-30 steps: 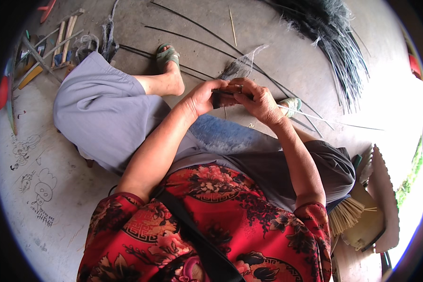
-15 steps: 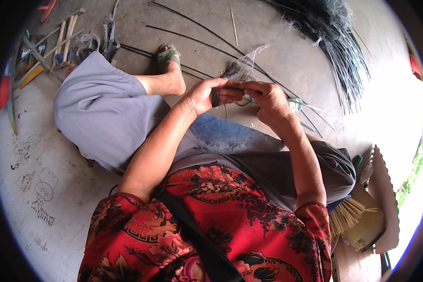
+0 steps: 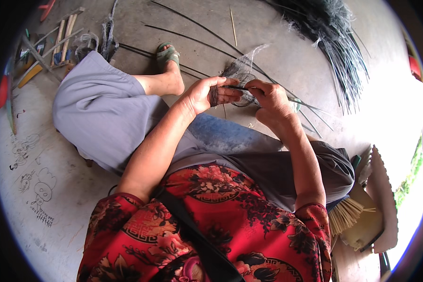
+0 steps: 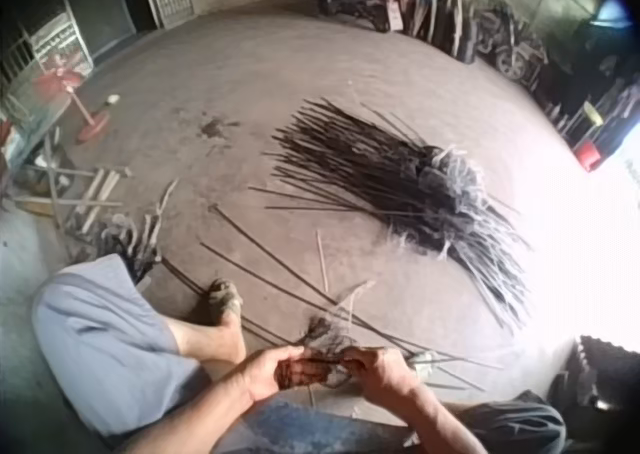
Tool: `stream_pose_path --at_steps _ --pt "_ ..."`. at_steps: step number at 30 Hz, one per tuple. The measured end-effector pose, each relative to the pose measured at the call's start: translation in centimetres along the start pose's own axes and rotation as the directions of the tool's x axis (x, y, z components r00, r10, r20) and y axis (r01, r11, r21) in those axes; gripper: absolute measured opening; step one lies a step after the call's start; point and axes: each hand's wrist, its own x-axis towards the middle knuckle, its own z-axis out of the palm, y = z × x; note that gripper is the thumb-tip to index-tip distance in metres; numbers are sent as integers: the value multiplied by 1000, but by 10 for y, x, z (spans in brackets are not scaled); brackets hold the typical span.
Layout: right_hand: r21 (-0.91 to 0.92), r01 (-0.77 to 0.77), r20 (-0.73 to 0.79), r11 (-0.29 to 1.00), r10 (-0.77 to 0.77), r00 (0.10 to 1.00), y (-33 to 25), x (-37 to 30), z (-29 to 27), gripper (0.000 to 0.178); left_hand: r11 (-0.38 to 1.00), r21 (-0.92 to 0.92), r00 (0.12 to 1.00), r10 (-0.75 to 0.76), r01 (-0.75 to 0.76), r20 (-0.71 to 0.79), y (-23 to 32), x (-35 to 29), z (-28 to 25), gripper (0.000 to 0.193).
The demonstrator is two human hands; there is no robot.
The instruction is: The person weaves a fine black net onto a rigid black frame by hand, pulling the mesh through and securing it around the frame one section at a time.
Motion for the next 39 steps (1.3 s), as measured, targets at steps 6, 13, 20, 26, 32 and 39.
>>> stream_pose_path --at_steps 6,13,20,26,32,39 --pt "452 129 12 883 -150 989 -25 5 21 22 998 41 998 44 -42 -40 -7 2 6 52" --pt "13 90 -4 996 -90 996 1 1 2 16 1000 12 1000 -15 15 -22 -1 1 3 54" --pt "692 -32 144 722 -94 985 -13 8 27 17 993 93 990 83 -72 -113 -7 2 0 40" --pt "237 -254 97 938 237 967 92 -6 -30 20 974 146 917 212 -172 -337 54 -15 -58 60" --pt "317 -99 119 943 64 991 34 6 -17 18 979 204 980 55 -15 -193 20 8 -37 85" --pt "200 14 148 980 -44 988 -24 -7 -17 18 990 136 999 42 -45 29 -16 20 1 67"
